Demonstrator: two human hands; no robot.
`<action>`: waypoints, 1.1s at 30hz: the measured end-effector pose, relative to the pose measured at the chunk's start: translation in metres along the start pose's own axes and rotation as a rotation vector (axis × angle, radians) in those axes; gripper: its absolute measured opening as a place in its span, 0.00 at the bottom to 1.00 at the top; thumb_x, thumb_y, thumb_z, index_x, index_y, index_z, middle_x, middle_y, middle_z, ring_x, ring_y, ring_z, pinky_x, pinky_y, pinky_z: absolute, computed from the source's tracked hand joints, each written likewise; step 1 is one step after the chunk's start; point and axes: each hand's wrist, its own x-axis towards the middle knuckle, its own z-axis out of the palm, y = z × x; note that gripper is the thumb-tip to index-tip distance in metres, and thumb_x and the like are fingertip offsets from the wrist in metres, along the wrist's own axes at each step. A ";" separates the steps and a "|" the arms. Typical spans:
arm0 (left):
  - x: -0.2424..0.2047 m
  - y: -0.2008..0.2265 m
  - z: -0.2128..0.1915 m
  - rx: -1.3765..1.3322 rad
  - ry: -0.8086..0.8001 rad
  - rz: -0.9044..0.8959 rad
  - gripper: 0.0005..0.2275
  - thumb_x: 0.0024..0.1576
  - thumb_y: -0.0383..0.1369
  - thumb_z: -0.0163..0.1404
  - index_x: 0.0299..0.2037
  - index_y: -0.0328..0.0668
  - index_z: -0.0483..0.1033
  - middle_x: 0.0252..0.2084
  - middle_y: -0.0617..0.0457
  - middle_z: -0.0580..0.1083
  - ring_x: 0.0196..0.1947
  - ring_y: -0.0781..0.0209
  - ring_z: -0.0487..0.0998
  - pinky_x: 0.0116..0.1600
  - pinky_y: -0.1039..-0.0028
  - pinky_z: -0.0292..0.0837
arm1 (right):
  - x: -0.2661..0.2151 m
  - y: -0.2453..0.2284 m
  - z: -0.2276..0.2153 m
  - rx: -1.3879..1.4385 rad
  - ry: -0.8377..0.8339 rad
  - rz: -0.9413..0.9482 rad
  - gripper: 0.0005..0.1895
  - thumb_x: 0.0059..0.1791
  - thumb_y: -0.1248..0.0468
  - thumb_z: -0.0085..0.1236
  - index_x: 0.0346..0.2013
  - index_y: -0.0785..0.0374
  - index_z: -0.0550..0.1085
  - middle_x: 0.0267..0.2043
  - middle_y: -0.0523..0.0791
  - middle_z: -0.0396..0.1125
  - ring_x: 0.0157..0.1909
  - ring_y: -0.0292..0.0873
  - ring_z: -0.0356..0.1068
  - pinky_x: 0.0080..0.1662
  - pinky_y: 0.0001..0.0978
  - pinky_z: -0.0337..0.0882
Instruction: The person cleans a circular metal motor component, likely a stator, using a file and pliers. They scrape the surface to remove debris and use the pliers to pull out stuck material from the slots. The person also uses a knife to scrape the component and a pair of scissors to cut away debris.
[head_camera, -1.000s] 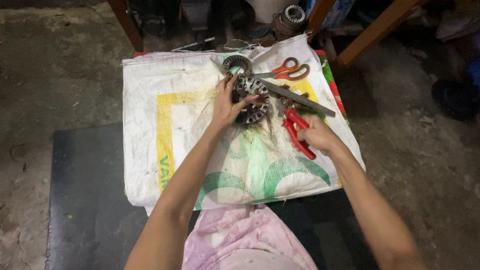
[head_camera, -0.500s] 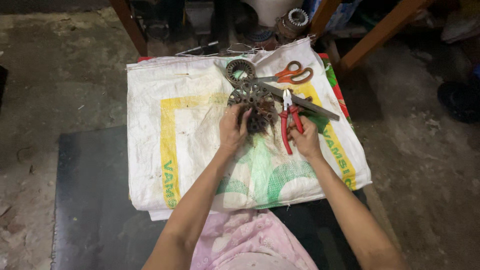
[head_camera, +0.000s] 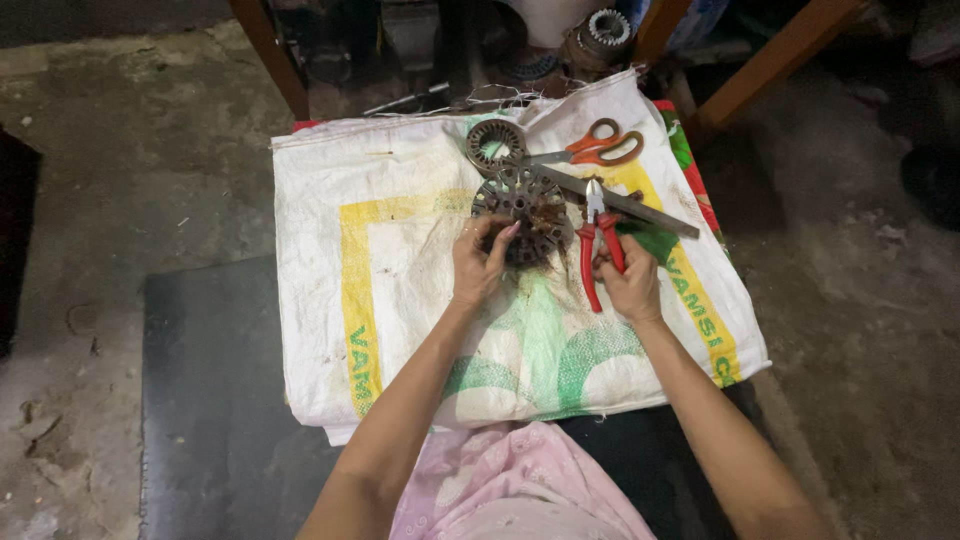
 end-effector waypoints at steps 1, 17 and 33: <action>-0.003 0.003 0.000 0.104 -0.036 -0.038 0.08 0.61 0.33 0.58 0.45 0.38 0.78 0.42 0.47 0.78 0.40 0.59 0.80 0.47 0.70 0.78 | -0.001 -0.002 0.000 -0.023 0.009 -0.005 0.07 0.46 0.74 0.49 0.39 0.69 0.71 0.33 0.46 0.72 0.34 0.36 0.74 0.38 0.28 0.76; 0.046 0.070 -0.002 1.575 -0.489 1.090 0.23 0.58 0.36 0.46 0.65 0.43 0.71 0.78 0.47 0.55 0.77 0.44 0.46 0.78 0.54 0.35 | 0.000 -0.009 -0.002 -0.111 0.027 -0.011 0.05 0.46 0.71 0.53 0.36 0.69 0.72 0.29 0.46 0.73 0.30 0.37 0.73 0.34 0.31 0.73; 0.108 0.030 0.000 1.436 -0.442 0.574 0.04 0.51 0.34 0.59 0.29 0.45 0.81 0.30 0.50 0.79 0.44 0.51 0.76 0.49 0.52 0.67 | -0.001 -0.021 -0.002 -0.148 0.053 -0.017 0.04 0.46 0.69 0.55 0.33 0.68 0.72 0.25 0.47 0.71 0.26 0.38 0.72 0.31 0.32 0.71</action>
